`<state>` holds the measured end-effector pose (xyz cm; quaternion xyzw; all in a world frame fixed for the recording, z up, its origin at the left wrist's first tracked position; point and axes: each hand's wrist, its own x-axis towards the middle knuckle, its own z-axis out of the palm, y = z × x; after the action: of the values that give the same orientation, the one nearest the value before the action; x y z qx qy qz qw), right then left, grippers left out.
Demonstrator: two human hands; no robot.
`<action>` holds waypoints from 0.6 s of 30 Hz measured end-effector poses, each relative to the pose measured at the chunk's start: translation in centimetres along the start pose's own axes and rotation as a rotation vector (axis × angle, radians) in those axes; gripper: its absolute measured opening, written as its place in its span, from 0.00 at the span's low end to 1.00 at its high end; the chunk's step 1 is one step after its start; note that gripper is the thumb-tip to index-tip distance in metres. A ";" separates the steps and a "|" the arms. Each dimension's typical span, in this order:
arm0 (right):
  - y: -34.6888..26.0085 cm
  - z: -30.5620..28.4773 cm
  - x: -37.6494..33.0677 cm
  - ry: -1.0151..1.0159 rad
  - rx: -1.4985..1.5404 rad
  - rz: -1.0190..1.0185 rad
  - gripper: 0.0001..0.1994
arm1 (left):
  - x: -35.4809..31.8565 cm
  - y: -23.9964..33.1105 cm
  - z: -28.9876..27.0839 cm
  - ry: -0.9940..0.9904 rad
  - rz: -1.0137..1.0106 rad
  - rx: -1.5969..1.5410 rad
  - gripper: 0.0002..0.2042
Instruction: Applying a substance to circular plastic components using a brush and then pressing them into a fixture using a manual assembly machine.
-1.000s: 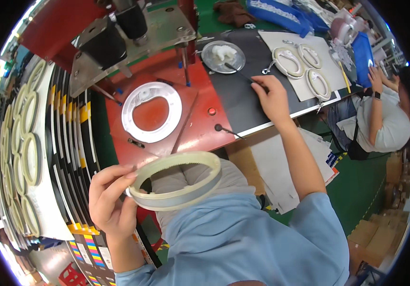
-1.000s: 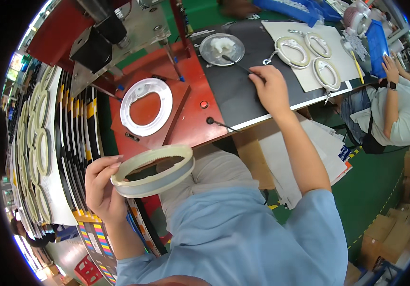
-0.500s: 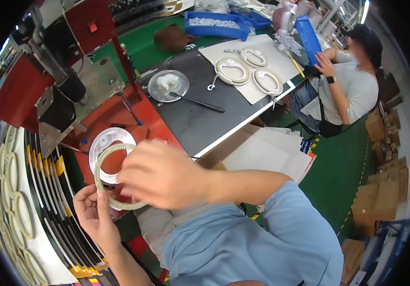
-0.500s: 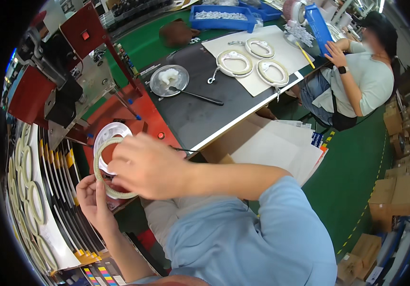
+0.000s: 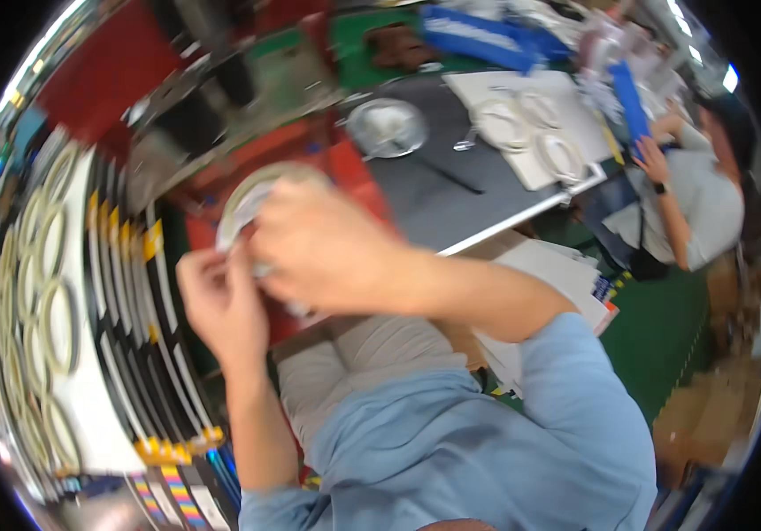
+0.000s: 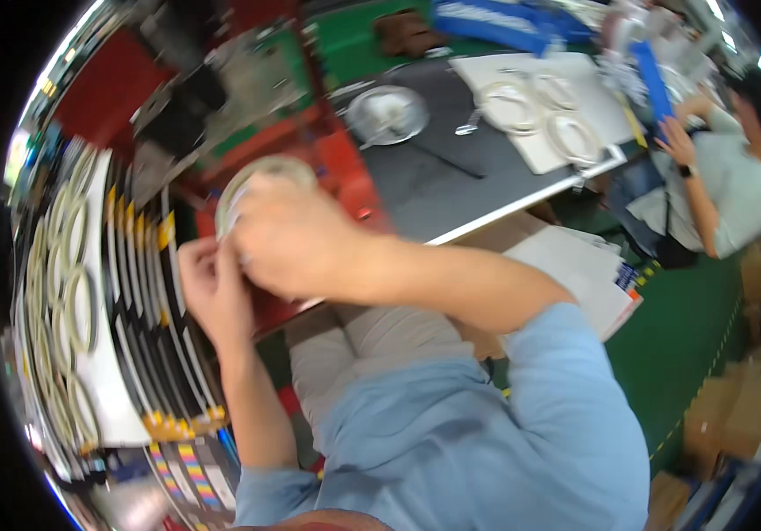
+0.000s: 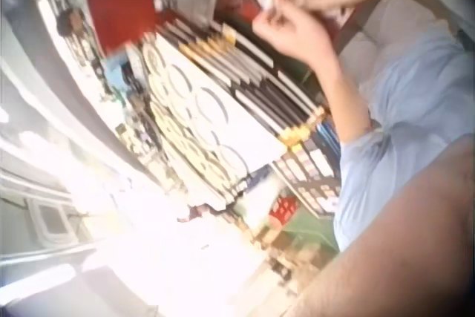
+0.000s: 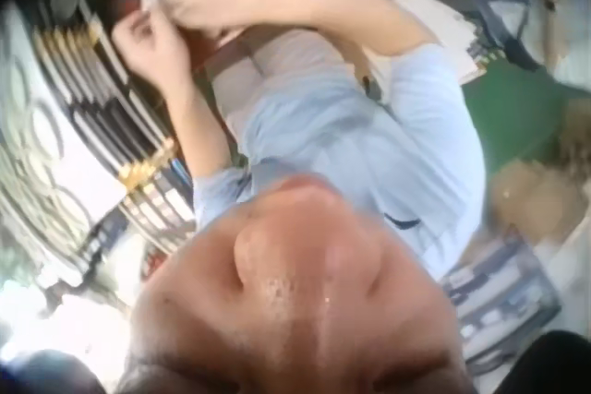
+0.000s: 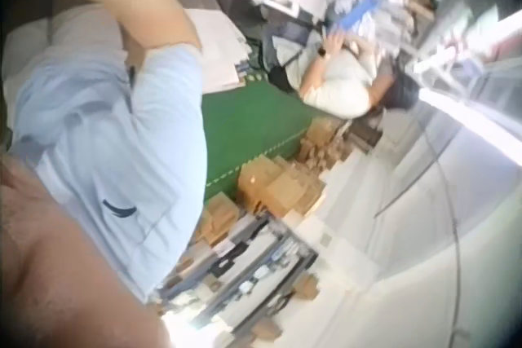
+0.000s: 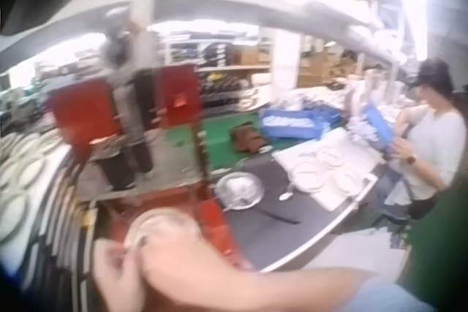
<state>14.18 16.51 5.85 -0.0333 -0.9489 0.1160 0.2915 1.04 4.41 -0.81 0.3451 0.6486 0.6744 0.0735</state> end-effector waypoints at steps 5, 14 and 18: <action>2.3 -1.5 0.1 -0.092 0.048 0.044 0.09 | -0.6 1.3 -0.8 -0.050 0.013 0.259 0.06; 2.3 -2.0 -0.7 -0.180 0.053 0.093 0.10 | -2.8 1.2 -2.7 -0.143 0.304 0.368 0.08; 1.9 -5.7 2.9 -0.010 0.024 -0.108 0.11 | -2.6 0.8 -3.4 -0.070 0.312 0.304 0.07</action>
<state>14.93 19.90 11.54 0.0222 -0.9493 0.1116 0.2932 1.29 0.06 -0.77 0.4715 0.6786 0.5598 -0.0621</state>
